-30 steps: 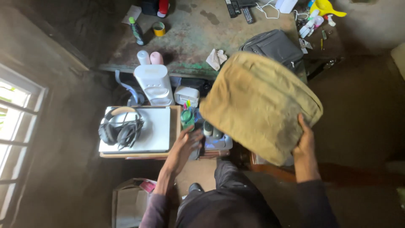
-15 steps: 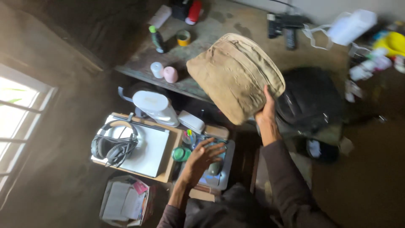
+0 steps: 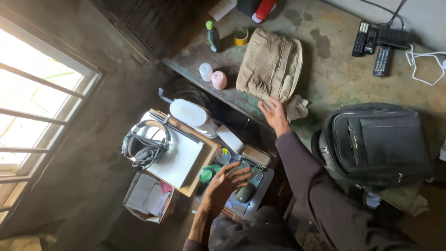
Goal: The person organizes personal items on a desk, handles a glucometer, moves a chair, and shifts a backpack and a box of papers.
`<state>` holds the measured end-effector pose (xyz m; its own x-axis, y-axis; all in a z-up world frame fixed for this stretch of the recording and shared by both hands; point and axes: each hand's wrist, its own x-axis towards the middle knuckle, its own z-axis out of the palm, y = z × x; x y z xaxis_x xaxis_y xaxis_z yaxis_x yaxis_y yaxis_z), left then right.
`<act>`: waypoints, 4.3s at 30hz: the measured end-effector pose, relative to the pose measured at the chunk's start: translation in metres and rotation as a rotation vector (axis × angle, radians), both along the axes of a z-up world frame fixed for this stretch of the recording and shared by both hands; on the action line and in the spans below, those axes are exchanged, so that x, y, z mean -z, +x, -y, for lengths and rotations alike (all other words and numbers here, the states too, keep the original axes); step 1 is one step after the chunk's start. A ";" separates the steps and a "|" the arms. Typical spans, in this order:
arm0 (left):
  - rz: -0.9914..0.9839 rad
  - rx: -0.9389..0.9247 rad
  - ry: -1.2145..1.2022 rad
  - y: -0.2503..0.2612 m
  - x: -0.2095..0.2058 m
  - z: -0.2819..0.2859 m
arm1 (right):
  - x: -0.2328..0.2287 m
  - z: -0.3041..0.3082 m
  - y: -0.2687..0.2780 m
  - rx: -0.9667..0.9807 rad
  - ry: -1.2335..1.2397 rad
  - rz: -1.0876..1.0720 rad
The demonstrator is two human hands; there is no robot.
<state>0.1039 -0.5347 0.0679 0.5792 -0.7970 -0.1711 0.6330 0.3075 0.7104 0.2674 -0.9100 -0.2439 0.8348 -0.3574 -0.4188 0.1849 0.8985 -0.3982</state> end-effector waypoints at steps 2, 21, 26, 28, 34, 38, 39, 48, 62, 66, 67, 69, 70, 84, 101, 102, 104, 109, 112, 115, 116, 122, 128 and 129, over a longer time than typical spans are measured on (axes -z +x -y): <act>-0.025 -0.022 0.003 0.006 0.007 0.001 | -0.026 -0.014 -0.021 -0.049 -0.065 -0.044; -0.006 0.172 -0.088 0.045 0.020 -0.084 | -0.164 -0.228 -0.298 0.040 -0.347 -0.255; 0.051 0.226 -0.068 0.042 0.031 -0.151 | -0.177 -0.293 -0.315 0.177 -0.424 -0.228; 0.062 0.260 -0.082 0.033 0.033 -0.184 | -0.186 -0.328 -0.325 0.207 -0.464 -0.241; -0.008 0.260 -0.021 -0.004 0.054 -0.282 | -0.200 -0.433 -0.358 0.160 -0.476 -0.283; -0.055 0.240 0.037 -0.027 0.091 -0.334 | -0.209 -0.489 -0.379 0.062 -0.490 -0.316; -0.032 0.230 0.077 -0.032 0.099 -0.345 | -0.213 -0.502 -0.385 0.031 -0.501 -0.320; -0.019 0.114 0.197 -0.085 0.105 -0.426 | -0.225 -0.592 -0.413 -0.081 -0.548 -0.214; -0.154 0.012 0.457 -0.160 0.118 -0.641 | -0.154 -0.755 -0.518 -0.108 -0.325 -0.244; -0.155 0.026 0.515 -0.139 0.129 -0.666 | -0.156 -0.773 -0.525 -0.085 -0.351 -0.321; -0.158 0.034 0.511 -0.131 0.128 -0.669 | -0.152 -0.774 -0.523 -0.079 -0.355 -0.328; -0.114 0.064 0.545 -0.109 0.124 -0.678 | -0.144 -0.778 -0.512 -0.007 -0.357 -0.317; -0.114 0.071 0.543 -0.096 0.123 -0.684 | -0.141 -0.777 -0.503 0.000 -0.358 -0.320; 0.000 0.056 0.663 0.114 0.222 -0.808 | -0.087 -0.865 -0.286 -0.075 -0.490 -0.504; 1.052 0.092 1.213 0.255 0.781 -0.857 | 0.381 -0.829 -0.196 -0.653 -0.868 -1.157; 0.999 0.120 1.203 0.262 0.803 -0.856 | 0.393 -0.825 -0.185 -0.838 -1.062 -1.193; 0.957 0.138 1.189 0.275 0.839 -0.845 | 0.473 -0.822 -0.182 -0.779 -0.980 -1.132; 0.935 0.156 1.189 0.292 0.829 -0.793 | 0.555 -0.820 -0.159 -0.678 -0.898 -1.083; 0.951 0.165 1.212 0.304 0.820 -0.783 | 0.533 -0.826 -0.141 -0.878 -1.097 -1.333; 0.971 0.187 1.234 0.306 0.810 -0.775 | 0.530 -0.833 -0.144 -0.766 -1.411 -1.413; 0.976 0.197 1.242 0.303 0.805 -0.773 | 0.525 -0.835 -0.147 -0.719 -1.451 -1.383; 1.025 0.227 1.303 0.297 0.802 -0.782 | 0.430 -0.820 -0.136 -0.747 -1.232 -1.300; 1.095 0.257 1.349 0.281 0.761 -0.802 | 0.358 -0.806 -0.192 -0.736 -1.281 -1.230; 1.113 0.259 1.353 0.277 0.756 -0.795 | 0.342 -0.805 -0.204 -0.650 -1.377 -1.227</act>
<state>0.3805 0.2604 -0.6884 0.7627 -0.5262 -0.3760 -0.3484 -0.8241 0.4466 0.0629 -0.1048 -0.5857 0.4746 -0.7030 -0.5297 -0.8694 -0.2805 -0.4067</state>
